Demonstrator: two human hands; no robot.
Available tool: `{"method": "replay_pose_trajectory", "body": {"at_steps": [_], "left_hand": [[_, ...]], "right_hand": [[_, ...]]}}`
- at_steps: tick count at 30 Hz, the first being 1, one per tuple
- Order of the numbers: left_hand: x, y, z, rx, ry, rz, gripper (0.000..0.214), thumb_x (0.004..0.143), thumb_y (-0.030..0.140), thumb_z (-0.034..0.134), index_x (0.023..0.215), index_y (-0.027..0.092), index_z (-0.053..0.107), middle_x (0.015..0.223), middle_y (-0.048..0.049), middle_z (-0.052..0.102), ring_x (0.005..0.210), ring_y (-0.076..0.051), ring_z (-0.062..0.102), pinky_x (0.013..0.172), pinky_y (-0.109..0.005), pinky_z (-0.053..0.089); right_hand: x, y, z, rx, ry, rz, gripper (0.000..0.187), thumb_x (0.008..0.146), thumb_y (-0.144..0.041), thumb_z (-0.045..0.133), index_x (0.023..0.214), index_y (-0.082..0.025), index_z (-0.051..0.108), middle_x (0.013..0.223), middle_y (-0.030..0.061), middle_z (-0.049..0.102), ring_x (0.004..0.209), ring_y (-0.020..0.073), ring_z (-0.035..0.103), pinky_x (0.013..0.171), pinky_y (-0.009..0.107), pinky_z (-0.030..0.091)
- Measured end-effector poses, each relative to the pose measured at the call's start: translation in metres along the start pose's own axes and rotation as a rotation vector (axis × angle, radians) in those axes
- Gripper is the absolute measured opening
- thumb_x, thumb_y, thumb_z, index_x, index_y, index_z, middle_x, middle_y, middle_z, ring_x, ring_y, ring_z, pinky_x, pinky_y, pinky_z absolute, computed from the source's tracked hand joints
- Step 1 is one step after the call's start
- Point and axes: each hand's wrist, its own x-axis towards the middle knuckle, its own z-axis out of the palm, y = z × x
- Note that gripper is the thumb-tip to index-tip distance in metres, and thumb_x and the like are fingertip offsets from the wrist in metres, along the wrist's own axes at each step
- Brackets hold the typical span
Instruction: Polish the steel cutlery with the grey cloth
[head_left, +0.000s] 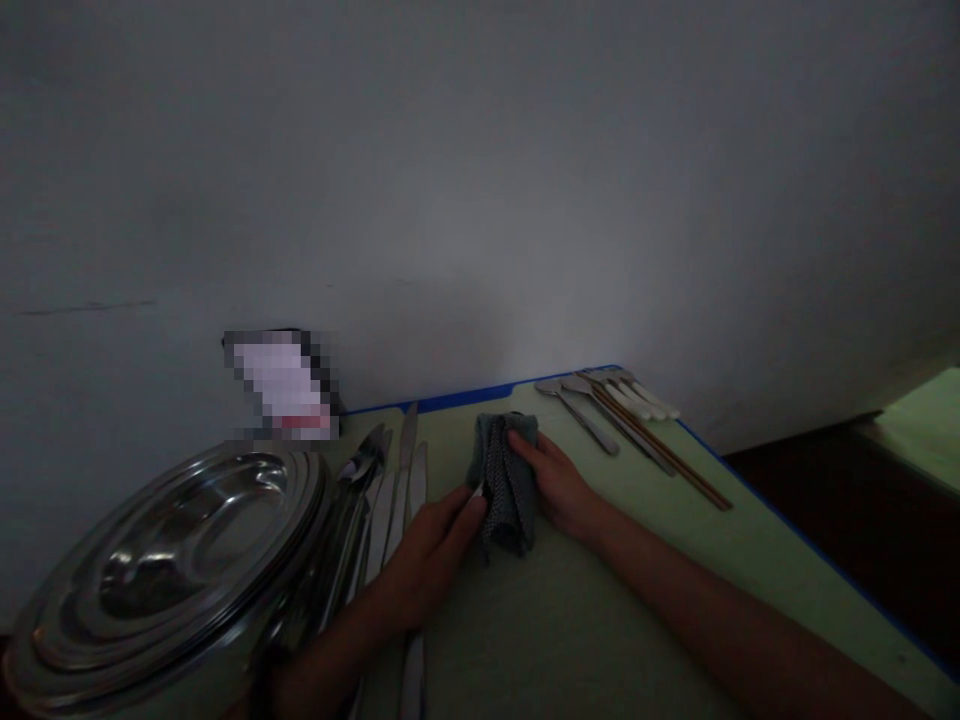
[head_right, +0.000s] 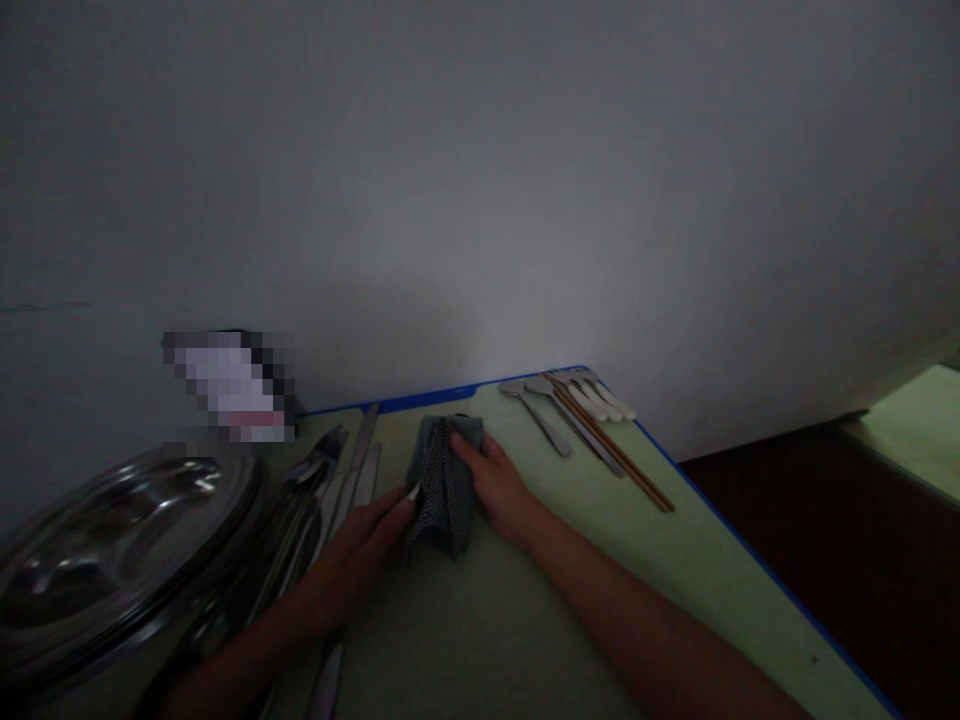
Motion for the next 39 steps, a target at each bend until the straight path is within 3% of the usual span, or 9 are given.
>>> {"method": "replay_pose_trajectory", "body": {"at_steps": [10, 16, 24, 27, 30, 34, 39], "left_hand": [[-0.001, 0.006, -0.004, 0.006, 0.093, -0.036, 0.038, 0.085, 0.048, 0.038, 0.067, 0.02, 0.057, 0.058, 0.0014, 0.052, 0.056, -0.015, 0.047, 0.051, -0.023, 0.039], [-0.001, 0.003, -0.003, 0.08, 0.133, -0.091, 0.04, 0.084, 0.05, 0.039, 0.067, 0.02, 0.059, 0.058, 0.0015, 0.054, 0.056, -0.015, 0.05, 0.051, -0.022, 0.042], [-0.006, -0.004, -0.008, 0.144, 0.145, -0.158, 0.036, 0.081, 0.051, 0.044, 0.079, 0.022, 0.066, 0.076, -0.0009, 0.067, 0.072, -0.019, 0.059, 0.063, -0.023, 0.049], [-0.009, -0.012, -0.009, 0.137, 0.095, -0.15, 0.036, 0.08, 0.051, 0.046, 0.083, 0.023, 0.068, 0.078, -0.0008, 0.069, 0.07, -0.019, 0.06, 0.06, -0.023, 0.051], [-0.012, -0.019, -0.009, 0.159, 0.114, -0.145, 0.036, 0.08, 0.05, 0.048, 0.096, 0.025, 0.067, 0.085, -0.0002, 0.07, 0.079, -0.021, 0.062, 0.071, -0.024, 0.051], [-0.015, -0.019, -0.009, 0.162, -0.006, -0.13, 0.035, 0.082, 0.048, 0.046, 0.099, 0.026, 0.065, 0.091, -0.0003, 0.07, 0.084, -0.021, 0.061, 0.073, -0.022, 0.05], [-0.019, -0.014, -0.005, 0.178, 0.075, -0.21, 0.038, 0.082, 0.052, 0.043, 0.098, 0.025, 0.065, 0.093, -0.0011, 0.069, 0.088, -0.021, 0.06, 0.076, -0.023, 0.049]], "right_hand": [[0.01, 0.007, -0.007, -0.114, -0.055, -0.056, 0.029, 0.069, -0.041, 0.066, 0.091, -0.022, 0.064, 0.085, -0.0006, 0.067, 0.086, 0.0168, 0.06, 0.088, 0.034, 0.042], [0.011, 0.007, -0.008, -0.183, -0.062, -0.079, 0.029, 0.071, -0.042, 0.063, 0.092, -0.022, 0.064, 0.093, 0.0006, 0.067, 0.088, 0.0177, 0.059, 0.086, 0.034, 0.042], [0.008, 0.002, -0.006, -0.401, -0.047, -0.146, 0.03, 0.075, -0.044, 0.057, 0.095, -0.021, 0.062, 0.097, 0.0016, 0.065, 0.095, 0.0188, 0.057, 0.086, 0.033, 0.041], [0.005, 0.001, -0.004, -0.416, -0.047, -0.116, 0.031, 0.076, -0.043, 0.056, 0.095, -0.02, 0.061, 0.096, 0.0022, 0.065, 0.094, 0.0189, 0.058, 0.085, 0.032, 0.042], [0.001, 0.001, -0.002, -0.417, -0.012, -0.074, 0.03, 0.076, -0.043, 0.056, 0.094, -0.02, 0.061, 0.094, 0.002, 0.065, 0.093, 0.0186, 0.058, 0.083, 0.03, 0.043], [-0.002, 0.002, -0.001, -0.449, 0.013, -0.089, 0.028, 0.076, -0.043, 0.055, 0.091, -0.021, 0.061, 0.09, 0.0007, 0.065, 0.089, 0.0171, 0.058, 0.08, 0.028, 0.044], [-0.001, 0.005, 0.0, -0.482, -0.005, -0.119, 0.028, 0.078, -0.043, 0.054, 0.094, -0.021, 0.061, 0.094, 0.0008, 0.065, 0.092, 0.0174, 0.057, 0.084, 0.029, 0.042]]}}
